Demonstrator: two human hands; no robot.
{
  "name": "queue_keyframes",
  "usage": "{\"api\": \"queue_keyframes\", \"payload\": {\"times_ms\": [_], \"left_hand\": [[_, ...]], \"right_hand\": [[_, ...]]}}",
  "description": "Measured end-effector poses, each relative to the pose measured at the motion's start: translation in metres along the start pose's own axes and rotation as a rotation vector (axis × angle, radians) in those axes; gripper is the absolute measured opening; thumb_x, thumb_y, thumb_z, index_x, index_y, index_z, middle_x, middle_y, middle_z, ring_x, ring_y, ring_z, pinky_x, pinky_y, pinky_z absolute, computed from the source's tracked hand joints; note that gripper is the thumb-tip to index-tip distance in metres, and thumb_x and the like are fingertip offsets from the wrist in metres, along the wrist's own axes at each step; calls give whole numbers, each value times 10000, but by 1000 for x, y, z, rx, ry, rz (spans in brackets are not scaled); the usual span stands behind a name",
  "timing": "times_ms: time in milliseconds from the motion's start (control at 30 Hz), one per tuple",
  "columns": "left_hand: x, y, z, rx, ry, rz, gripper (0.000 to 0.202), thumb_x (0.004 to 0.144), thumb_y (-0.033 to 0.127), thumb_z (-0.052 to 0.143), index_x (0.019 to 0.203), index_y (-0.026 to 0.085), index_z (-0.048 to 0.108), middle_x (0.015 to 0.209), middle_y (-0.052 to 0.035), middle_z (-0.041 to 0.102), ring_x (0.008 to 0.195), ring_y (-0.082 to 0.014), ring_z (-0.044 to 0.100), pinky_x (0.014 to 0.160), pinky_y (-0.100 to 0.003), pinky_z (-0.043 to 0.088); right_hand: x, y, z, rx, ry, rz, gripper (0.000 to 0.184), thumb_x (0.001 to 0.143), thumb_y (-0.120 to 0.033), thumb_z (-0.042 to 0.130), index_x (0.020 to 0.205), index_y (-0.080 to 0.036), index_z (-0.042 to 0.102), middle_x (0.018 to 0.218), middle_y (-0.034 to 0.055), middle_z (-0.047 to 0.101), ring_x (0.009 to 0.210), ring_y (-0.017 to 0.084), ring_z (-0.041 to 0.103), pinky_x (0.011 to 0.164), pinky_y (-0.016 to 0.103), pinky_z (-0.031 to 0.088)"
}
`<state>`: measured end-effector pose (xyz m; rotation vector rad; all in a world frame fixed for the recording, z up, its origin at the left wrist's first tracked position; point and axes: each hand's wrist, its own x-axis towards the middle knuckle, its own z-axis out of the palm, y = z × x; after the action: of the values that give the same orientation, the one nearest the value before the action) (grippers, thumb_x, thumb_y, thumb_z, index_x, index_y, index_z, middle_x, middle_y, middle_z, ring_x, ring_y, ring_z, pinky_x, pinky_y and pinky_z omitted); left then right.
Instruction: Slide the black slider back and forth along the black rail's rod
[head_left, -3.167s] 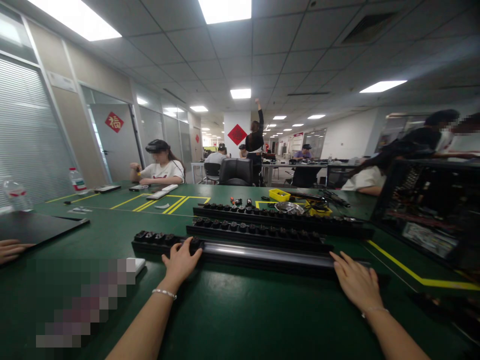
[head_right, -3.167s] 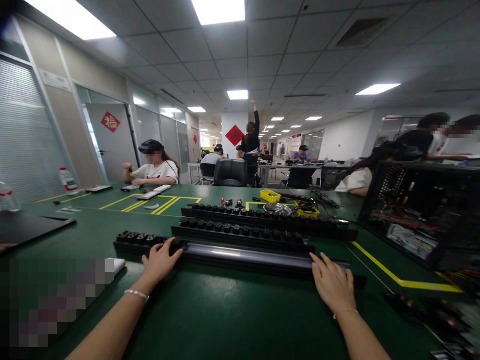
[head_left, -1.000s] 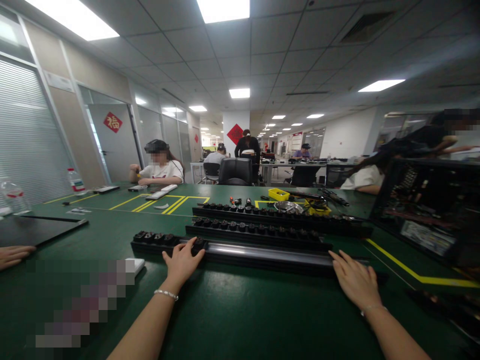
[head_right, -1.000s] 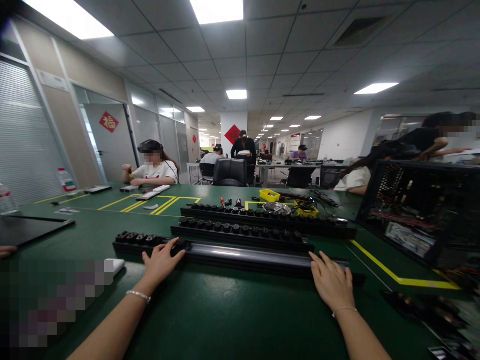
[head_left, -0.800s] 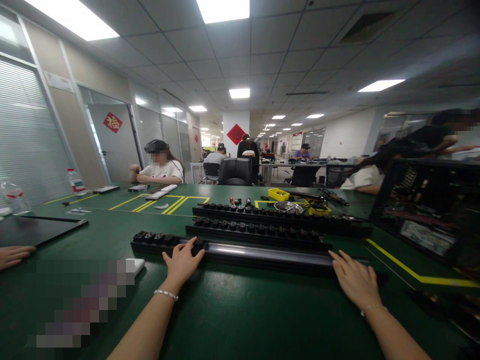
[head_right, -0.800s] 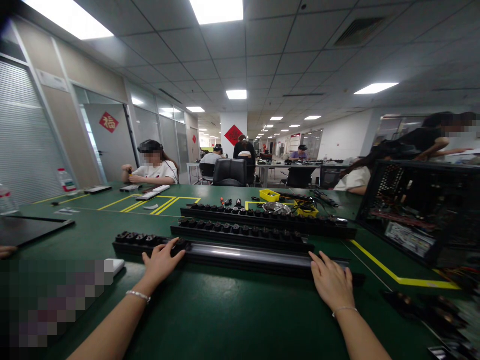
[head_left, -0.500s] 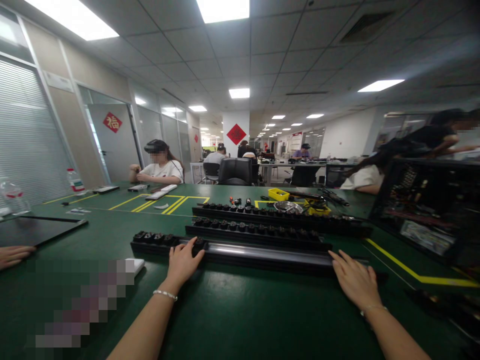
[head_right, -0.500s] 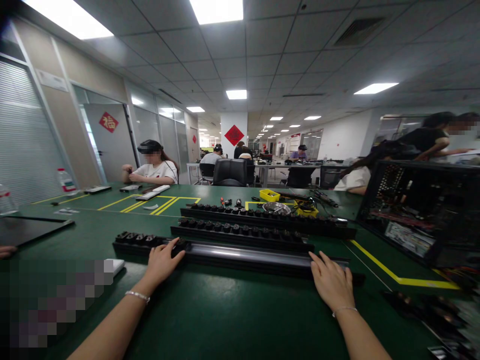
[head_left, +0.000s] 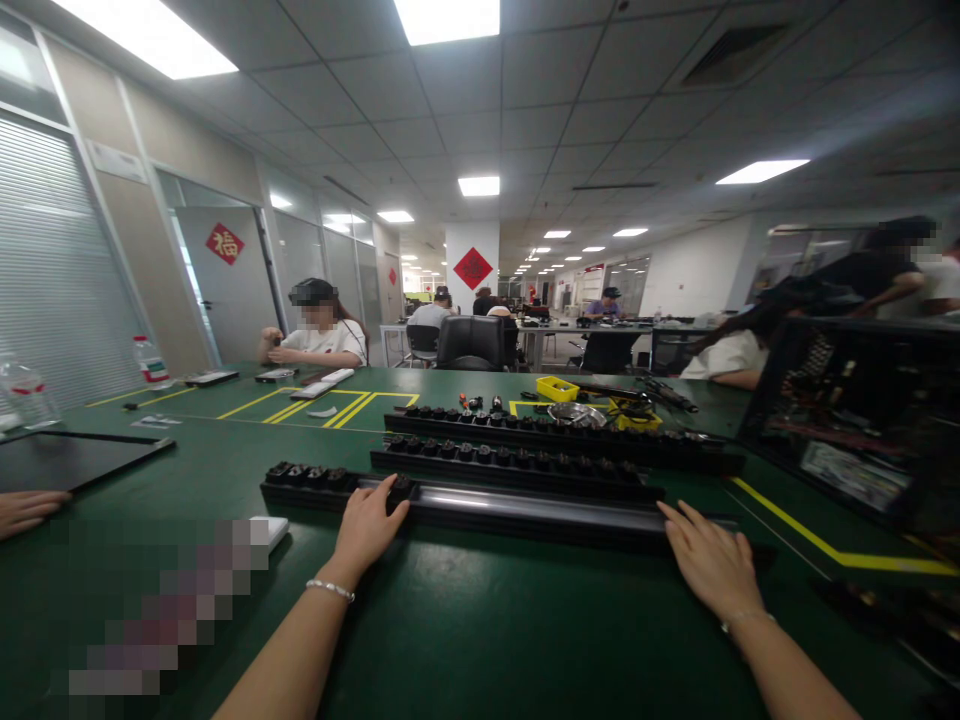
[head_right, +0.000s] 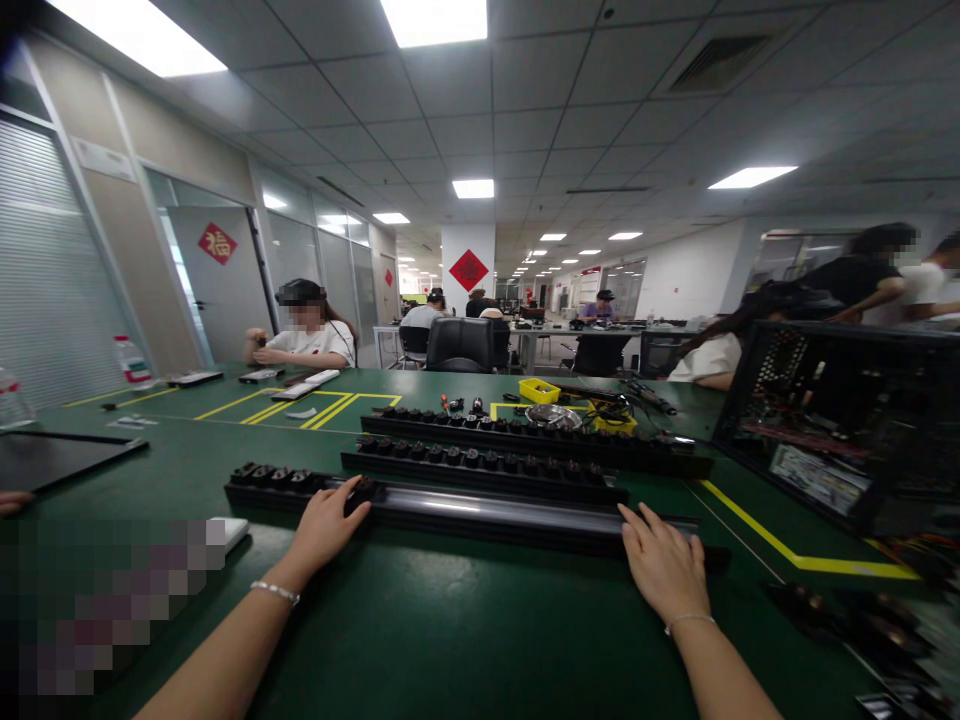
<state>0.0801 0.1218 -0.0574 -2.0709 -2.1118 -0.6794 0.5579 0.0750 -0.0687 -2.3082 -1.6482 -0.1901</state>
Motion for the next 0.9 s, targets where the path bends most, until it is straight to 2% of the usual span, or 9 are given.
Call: {"api": "queue_keyframes", "payload": {"times_ms": [367,600,900], "left_hand": [[-1,2,-2,-9,-4,-23,542,790,457,428,1257,183,454,1041,-92,616,1027,-229,499,949,-337,315],[-1,2,-2,5,1,-15,547,787,464,423,1258,189,457,1020,-99,615,1000,-236,504,933,-341,324],[-1,2,-2,11,-5,-14,542,789,468,423,1262,205,452,1009,-92,617,997,-231,504,936,-343,317]], "right_hand": [[-1,0,1,-10,11,-10,577,846,-495,94,1313,-327,389,1378,9,382,1228,247,354,1024,529,170],[0,0,1,-8,2,-3,603,835,-528,83,1314,-327,388,1388,6,367,1236,253,344,1023,532,179],[-4,-4,-5,6,-18,13,632,840,-524,43,1325,-302,382,1392,27,361,1250,260,328,1040,518,143]]}}
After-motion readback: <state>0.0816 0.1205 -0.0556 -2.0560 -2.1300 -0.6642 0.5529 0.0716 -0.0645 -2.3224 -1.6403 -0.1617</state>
